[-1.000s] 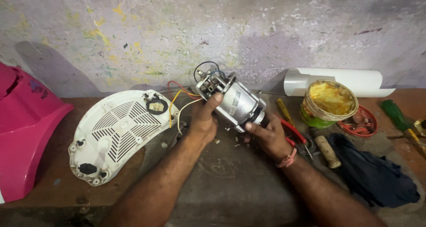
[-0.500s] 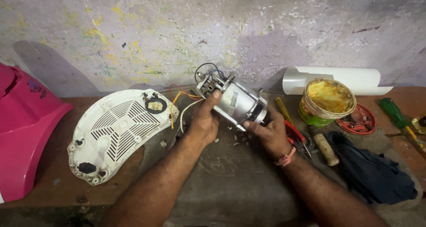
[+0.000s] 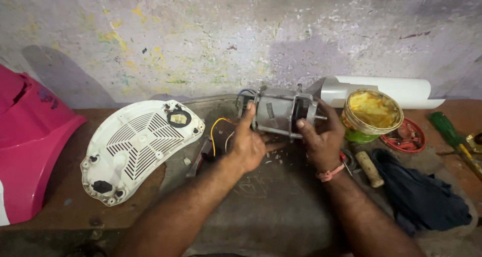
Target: The person cleans and reassembles a mixer motor. They wipe metal motor components with a cloth, apply grease from a tub, and use a screwdriver to probe internal parts before fitting the cylindrical motor housing onto the assembly.
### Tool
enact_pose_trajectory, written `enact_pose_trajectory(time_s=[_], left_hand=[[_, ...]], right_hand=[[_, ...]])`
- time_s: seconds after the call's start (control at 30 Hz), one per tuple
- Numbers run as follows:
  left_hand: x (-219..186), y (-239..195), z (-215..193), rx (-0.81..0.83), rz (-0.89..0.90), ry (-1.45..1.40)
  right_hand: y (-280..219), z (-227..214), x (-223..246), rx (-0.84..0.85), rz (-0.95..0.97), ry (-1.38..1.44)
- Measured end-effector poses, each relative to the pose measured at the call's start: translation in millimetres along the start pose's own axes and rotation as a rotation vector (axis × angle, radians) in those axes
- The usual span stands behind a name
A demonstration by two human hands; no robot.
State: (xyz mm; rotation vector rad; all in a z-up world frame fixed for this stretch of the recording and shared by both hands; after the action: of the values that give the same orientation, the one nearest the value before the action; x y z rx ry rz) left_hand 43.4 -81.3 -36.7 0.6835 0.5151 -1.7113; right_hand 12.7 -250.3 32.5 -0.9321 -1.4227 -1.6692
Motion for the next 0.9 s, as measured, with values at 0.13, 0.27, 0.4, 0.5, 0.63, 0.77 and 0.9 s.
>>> enact_pose_trajectory(time_s=[0.13, 0.27, 0.4, 0.5, 0.63, 0.77, 0.9], left_hand=[[11, -7, 9, 0.022, -0.075, -0.065], [24, -15, 12, 0.010, -0.107, -0.108], [32, -19, 17, 0.030, -0.167, -0.140], [30, -19, 19, 0.040, -0.180, -0.141], [30, -17, 17, 0.020, -0.199, -0.189], [30, -16, 13, 0.033, -0.213, -0.284], [32, -15, 11, 0.055, -0.211, -0.277]], right_hand=[[-1, -4, 16, -0.034, -0.069, -0.105], [3, -7, 17, -0.029, 0.019, -0.103], [12, -9, 21, -0.046, 0.106, -0.155], [18, 2, 32, -0.046, 0.148, -0.229], [25, 20, 60, -0.006, 0.084, -0.469], [43, 43, 78, 0.086, 0.012, -0.778], [61, 62, 77, 0.200, 0.007, -0.880]])
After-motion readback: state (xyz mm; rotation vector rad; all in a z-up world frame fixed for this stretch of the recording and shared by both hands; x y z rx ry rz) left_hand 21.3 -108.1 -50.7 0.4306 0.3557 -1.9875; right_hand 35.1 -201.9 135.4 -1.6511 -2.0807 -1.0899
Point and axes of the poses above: each hand's wrist, its own y-axis towards the middle knuckle, its own z-axis out of the palm, x = y × z, the point moved 7 cm from there along y, towards the middle knuckle, and after that the axes turned 10 degrees about z, right-handed, at the moved point
